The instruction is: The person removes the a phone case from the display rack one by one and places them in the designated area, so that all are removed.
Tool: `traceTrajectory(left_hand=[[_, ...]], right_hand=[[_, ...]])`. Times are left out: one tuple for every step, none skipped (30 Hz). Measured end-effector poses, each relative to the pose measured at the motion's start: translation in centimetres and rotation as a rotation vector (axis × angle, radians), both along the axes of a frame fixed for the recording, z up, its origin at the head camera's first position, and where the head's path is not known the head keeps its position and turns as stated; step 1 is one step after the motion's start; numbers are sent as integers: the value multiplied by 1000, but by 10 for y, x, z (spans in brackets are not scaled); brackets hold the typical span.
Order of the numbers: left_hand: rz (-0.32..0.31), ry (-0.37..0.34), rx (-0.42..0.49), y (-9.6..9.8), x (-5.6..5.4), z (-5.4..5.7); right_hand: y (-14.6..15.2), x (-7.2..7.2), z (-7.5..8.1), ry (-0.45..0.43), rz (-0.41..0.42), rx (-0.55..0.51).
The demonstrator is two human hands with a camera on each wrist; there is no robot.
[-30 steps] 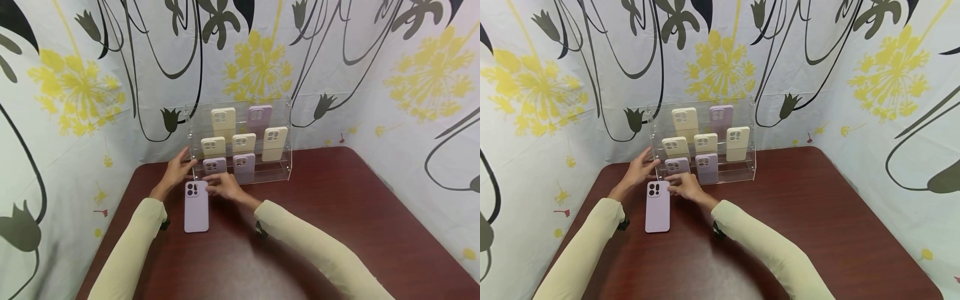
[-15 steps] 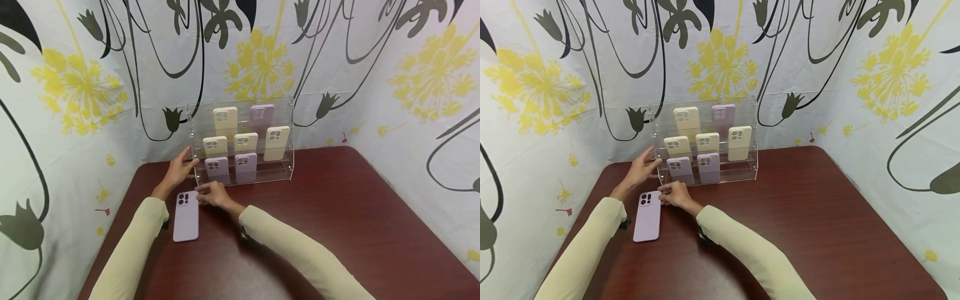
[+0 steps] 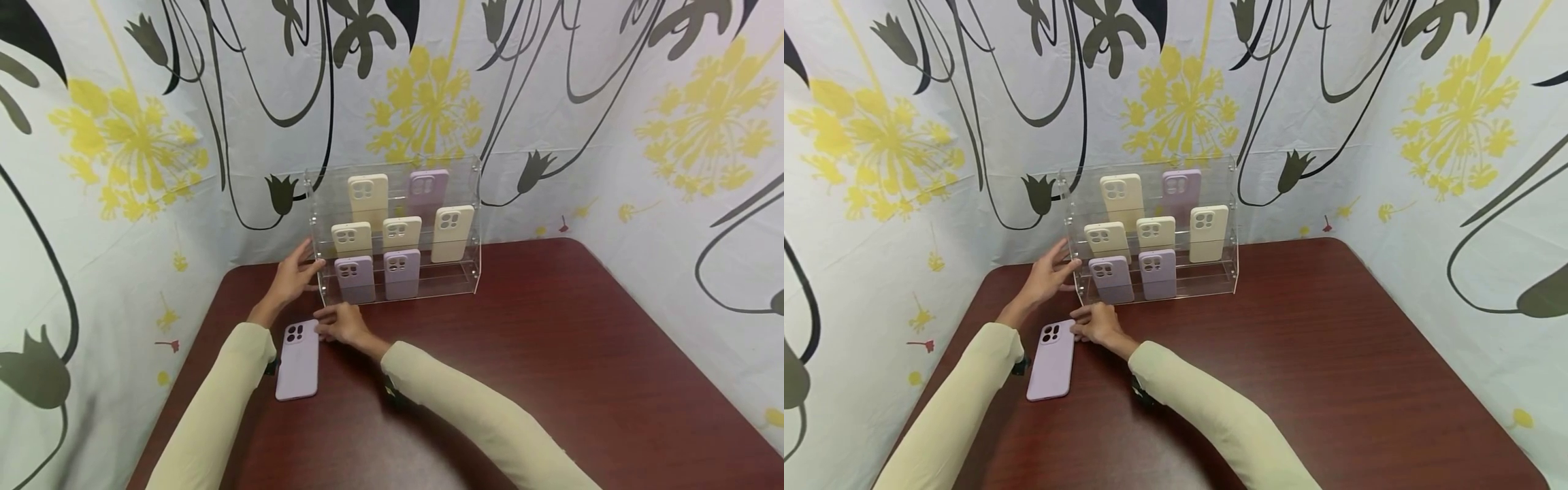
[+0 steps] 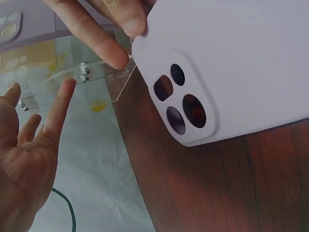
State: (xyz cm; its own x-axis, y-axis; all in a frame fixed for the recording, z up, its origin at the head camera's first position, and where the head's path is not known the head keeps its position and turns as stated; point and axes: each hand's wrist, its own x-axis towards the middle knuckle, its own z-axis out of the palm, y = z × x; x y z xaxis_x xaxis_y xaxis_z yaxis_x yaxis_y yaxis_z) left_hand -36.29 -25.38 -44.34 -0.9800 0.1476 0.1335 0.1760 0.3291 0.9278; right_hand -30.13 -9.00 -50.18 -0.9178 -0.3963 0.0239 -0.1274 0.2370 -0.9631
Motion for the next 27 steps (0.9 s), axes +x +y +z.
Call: traceTrajectory(left_hand=[[-3, -4, 4, 1, 0, 2], [-6, -8, 9, 2, 1, 4], [-10, -11, 14, 3, 3, 7], [-15, -13, 16, 5, 5, 10], [-18, -14, 18, 6, 7, 14], [-22, -17, 17, 8, 11, 18], [-24, -19, 15, 9, 14, 22], [-27, -20, 11, 10, 17, 26], [-30, -19, 7, 11, 19, 29], [-31, -18, 3, 11, 22, 31], [-31, -19, 1, 12, 23, 33], [-32, -18, -3, 12, 24, 34], [-31, -17, -5, 13, 25, 34], [-31, -16, -6, 13, 25, 34], [-28, -16, -4, 13, 25, 34], [-26, -16, -3, 13, 25, 34], [-26, -17, 2, 12, 25, 34], [-26, -15, 1, 12, 25, 33], [-25, -14, 8, 12, 25, 32], [-25, -12, 9, 11, 25, 32], [-25, -11, 8, 11, 24, 30], [-26, -9, 6, 10, 23, 29], [-26, -5, 2, 10, 22, 28], [-24, -4, -1, 9, 20, 25], [-23, -3, 0, 8, 18, 22], [-22, -1, -7, 7, 15, 18], [-21, 0, -8, 5, 12, 14]], right_hand=[[1, 0, 0, 4, -2, 3], [1, 0, 0, 7, -5, 7], [2, 0, 0, 9, -7, 10], [3, 0, 1, 12, -8, 16], [3, 0, 1, 15, -8, 18], [4, 0, 1, 18, -8, 21], [5, 1, 1, 21, -5, 23], [6, 1, 2, 25, -2, 24], [7, 2, 2, 29, 1, 24], [7, 2, 3, 34, 3, 24], [8, 2, 3, 43, 3, 31], [9, 2, 3, 49, 3, 40], [9, 2, 4, 58, 3, 49], [10, 3, 4, 63, 2, 55], [10, 3, 4, 66, 3, 58], [11, 3, 5, 68, 4, 62], [12, 3, 5, 73, 5, 67], [13, 3, 5, 75, 8, 69], [14, 3, 5, 79, 12, 72], [16, 3, 6, 82, 16, 72], [18, 3, 6, 85, 19, 72], [20, 3, 7, 91, 22, 75], [22, 3, 7, 96, 26, 79], [24, 2, 7, 99, 29, 79], [26, 2, 8, 102, 32, 77], [29, 2, 8, 102, 35, 71], [31, 1, 8, 103, 37, 69]])
